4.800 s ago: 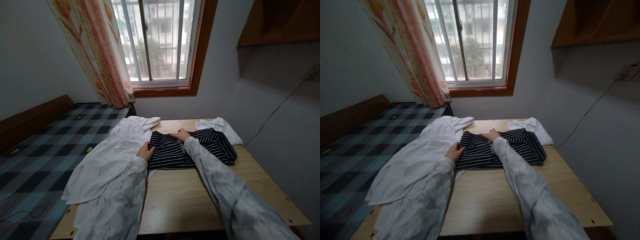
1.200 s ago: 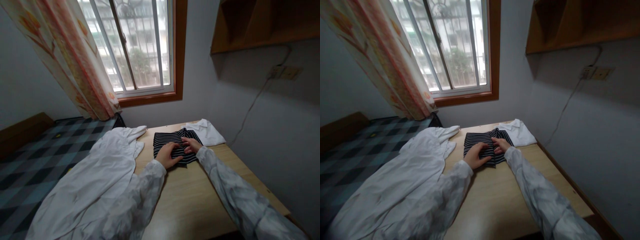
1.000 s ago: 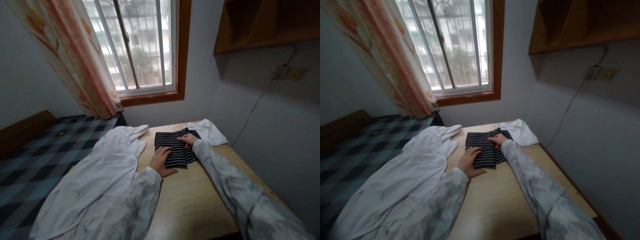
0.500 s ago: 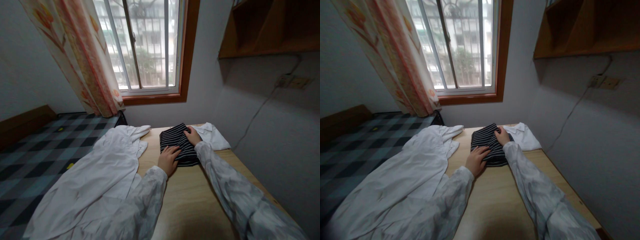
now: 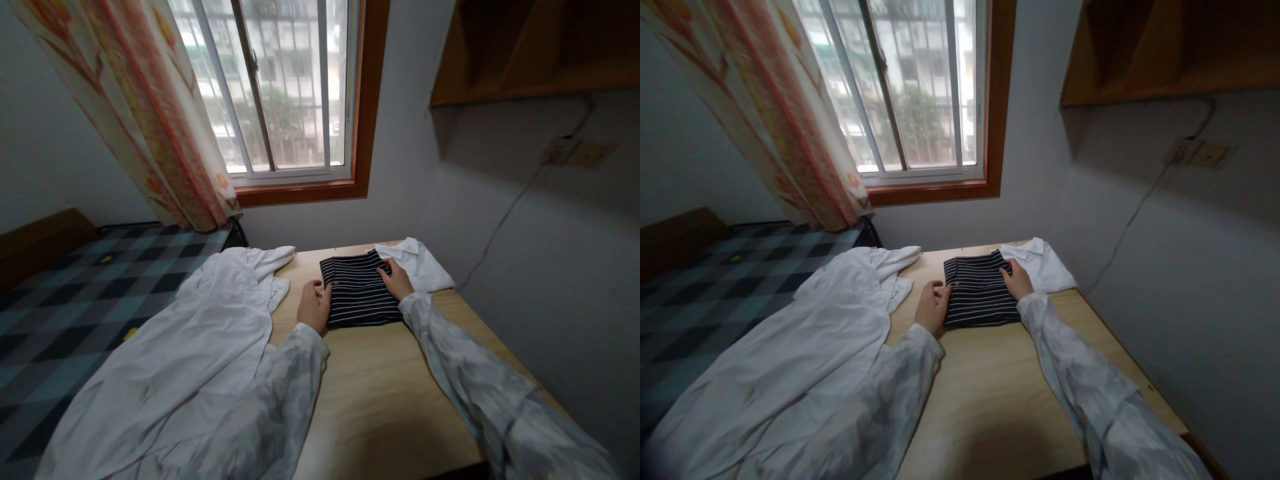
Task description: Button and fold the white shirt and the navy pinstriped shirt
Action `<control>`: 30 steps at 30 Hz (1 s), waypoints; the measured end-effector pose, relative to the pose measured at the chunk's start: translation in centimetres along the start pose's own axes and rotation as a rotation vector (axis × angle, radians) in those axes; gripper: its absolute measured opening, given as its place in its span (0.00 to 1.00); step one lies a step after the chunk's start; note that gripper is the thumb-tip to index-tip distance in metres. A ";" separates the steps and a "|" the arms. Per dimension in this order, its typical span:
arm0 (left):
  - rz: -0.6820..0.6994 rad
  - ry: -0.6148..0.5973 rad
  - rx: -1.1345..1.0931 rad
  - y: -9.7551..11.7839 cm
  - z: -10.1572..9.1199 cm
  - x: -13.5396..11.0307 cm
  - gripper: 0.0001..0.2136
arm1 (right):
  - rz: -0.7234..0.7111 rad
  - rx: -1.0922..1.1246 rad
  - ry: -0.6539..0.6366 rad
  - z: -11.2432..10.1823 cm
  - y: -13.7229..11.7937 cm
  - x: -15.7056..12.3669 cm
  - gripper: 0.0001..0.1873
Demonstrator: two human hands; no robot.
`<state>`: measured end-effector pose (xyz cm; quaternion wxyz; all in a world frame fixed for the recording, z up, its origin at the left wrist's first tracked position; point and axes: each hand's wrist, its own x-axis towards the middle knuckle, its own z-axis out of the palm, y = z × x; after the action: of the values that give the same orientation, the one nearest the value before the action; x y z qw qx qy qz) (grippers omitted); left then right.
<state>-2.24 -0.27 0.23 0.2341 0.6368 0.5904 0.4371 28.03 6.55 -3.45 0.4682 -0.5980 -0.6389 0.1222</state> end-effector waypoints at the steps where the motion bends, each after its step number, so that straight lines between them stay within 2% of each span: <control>1: -0.140 -0.049 0.028 -0.1 0.3 0.9 0.17 | -0.006 0.006 0.006 0.1 -0.1 0.0 0.17; 3: -0.291 -0.160 0.082 -0.2 0.9 2.5 0.19 | -0.012 0.015 0.010 0.2 -0.3 0.0 0.17; 6: -0.298 -0.242 0.123 -0.7 1.6 3.9 0.18 | -0.005 0.017 0.014 -0.1 -0.6 0.0 0.17; 13: -0.202 -0.179 -0.293 -2.6 1.8 2.3 0.22 | -0.015 -0.008 0.003 -1.3 -1.7 -1.3 0.19; 17: -0.147 -0.154 -0.281 -2.6 1.0 1.5 0.26 | -0.052 0.034 0.044 -2.2 -3.2 -2.3 0.21; 20: -0.126 -0.156 -0.182 -2.4 0.4 1.2 0.27 | -0.065 -0.003 0.065 -2.9 -3.8 -3.2 0.25; 22: -0.044 -0.085 -0.030 -1.9 0.1 1.1 0.27 | -0.053 -0.129 0.013 -3.1 -3.8 -3.8 0.26; 25: 0.210 0.059 0.218 -0.4 -0.2 0.9 0.29 | -0.013 -0.324 -0.048 -3.3 -4.0 -4.4 0.28; 27: 0.384 0.050 0.314 0.8 0.0 0.9 0.30 | -0.064 -0.393 -0.033 -3.5 -4.6 -4.4 0.30; 30: 0.557 -0.080 0.389 1.8 0.9 1.1 0.31 | -0.260 -0.424 -0.092 -3.6 -5.9 -3.7 0.33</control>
<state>-0.61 0.68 1.52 0.0027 0.8229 0.4564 0.3383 26.31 0.40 1.01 0.3146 -0.5896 -0.7423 -0.0487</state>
